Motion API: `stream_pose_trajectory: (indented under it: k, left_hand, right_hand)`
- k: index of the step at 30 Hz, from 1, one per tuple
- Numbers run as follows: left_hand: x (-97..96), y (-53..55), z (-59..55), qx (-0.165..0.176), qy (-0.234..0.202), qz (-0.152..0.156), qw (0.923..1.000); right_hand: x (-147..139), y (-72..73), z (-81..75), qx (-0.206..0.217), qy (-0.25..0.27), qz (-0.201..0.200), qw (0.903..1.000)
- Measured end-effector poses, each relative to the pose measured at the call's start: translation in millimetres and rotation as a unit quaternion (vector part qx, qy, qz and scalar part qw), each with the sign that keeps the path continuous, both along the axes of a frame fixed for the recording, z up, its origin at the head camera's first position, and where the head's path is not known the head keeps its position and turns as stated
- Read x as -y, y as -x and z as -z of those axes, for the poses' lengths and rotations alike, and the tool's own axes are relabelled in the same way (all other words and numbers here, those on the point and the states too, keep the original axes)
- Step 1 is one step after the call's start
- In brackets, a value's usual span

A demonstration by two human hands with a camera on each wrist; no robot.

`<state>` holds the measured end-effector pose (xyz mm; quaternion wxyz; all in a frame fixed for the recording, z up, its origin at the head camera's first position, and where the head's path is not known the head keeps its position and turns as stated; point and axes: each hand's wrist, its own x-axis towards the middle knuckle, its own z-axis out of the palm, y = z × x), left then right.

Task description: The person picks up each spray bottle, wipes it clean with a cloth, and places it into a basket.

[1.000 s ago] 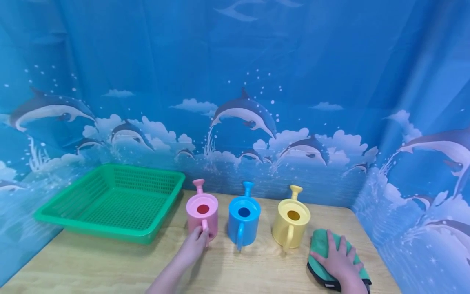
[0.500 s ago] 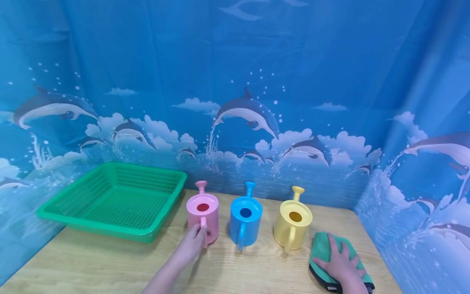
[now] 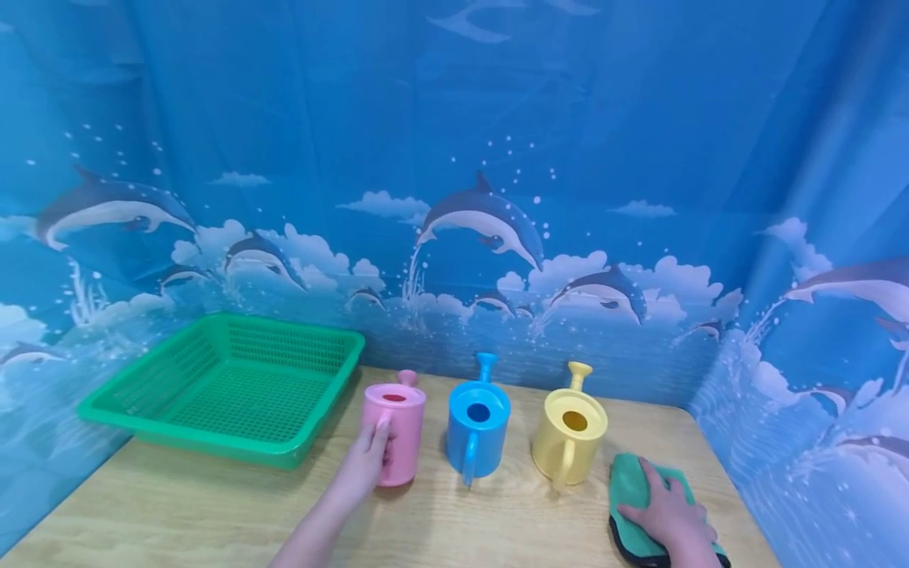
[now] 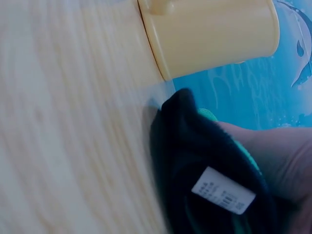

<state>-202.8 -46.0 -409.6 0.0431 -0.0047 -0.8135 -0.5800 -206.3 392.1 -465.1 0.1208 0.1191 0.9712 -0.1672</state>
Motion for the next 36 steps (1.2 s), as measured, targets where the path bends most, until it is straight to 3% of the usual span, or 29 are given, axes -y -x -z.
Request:
stream_pose_trajectory:
  k: [6,12,16,27,32,36]
  left_hand:
    - [1.4,1.3,0.4,-0.012,-0.027,-0.030,0.9991]
    - [4.1,2.3,-1.9,0.000,-0.056,-0.066,0.9962]
    - [5.9,1.5,-3.6,-0.011,-0.095,-0.086,0.9917]
    - [9.2,-2.1,-7.0,-0.015,-0.151,-0.137,0.9789]
    - [11.2,-2.9,-9.1,-0.014,-0.131,-0.160,0.9783]
    - [13.1,-2.4,-11.0,-0.007,-0.134,-0.156,0.9786]
  right_hand:
    - [-1,-1.9,-4.9,-0.007,-0.008,-0.010,0.9999]
    - [-1,-0.4,-10.0,-0.018,-0.034,-0.020,0.9991]
    - [-2,-1.8,-11.3,-0.030,-0.042,-0.028,0.9983]
    - [-8,-3.3,-12.0,-0.029,-0.041,-0.028,0.9984]
    - [-14,-3.6,-13.6,-0.048,-0.024,-0.023,0.9983]
    - [-21,-5.5,-15.1,-0.061,-0.002,-0.016,0.9980]
